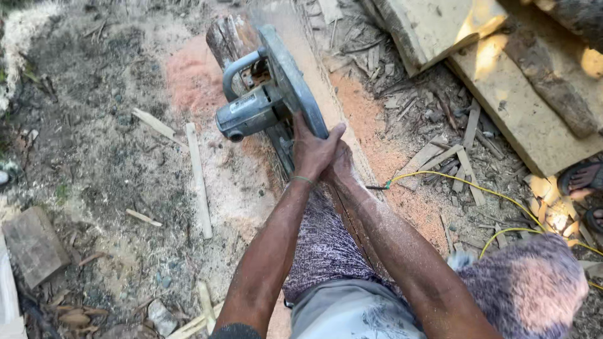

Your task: The person uses a circular saw to cut a long plank of wood placed on the ground. They guide the saw along the length of the plank, creating sawdust as the blade cuts through the wood.

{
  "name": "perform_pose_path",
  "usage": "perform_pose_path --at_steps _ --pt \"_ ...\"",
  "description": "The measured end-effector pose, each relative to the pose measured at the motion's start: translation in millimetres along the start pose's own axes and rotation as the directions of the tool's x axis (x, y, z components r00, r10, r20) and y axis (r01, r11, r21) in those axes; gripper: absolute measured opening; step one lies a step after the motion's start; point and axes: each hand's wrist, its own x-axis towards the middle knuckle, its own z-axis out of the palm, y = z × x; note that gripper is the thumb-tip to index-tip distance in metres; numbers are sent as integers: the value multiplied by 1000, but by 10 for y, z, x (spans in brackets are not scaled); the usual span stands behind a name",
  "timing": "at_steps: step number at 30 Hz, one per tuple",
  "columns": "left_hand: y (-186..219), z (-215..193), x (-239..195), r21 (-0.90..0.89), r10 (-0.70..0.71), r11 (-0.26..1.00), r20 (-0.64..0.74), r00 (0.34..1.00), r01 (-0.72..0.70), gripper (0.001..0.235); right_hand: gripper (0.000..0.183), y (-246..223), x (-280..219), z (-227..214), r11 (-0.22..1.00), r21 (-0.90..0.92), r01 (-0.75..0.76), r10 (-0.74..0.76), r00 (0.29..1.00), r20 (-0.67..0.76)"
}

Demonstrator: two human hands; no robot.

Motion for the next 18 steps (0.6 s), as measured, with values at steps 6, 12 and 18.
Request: perform_pose_path --at_steps 6,12,18 --pt "251 9 38 -132 -16 991 -130 991 -1 107 91 -258 -266 218 996 77 -45 22 960 280" --pt "300 -18 -27 -17 21 1000 -289 957 -26 78 83 -361 -502 227 287 -853 435 -152 900 408" --pt "374 -105 -61 -21 149 985 -400 905 -172 60 75 -247 -291 212 233 -823 518 -186 854 486"
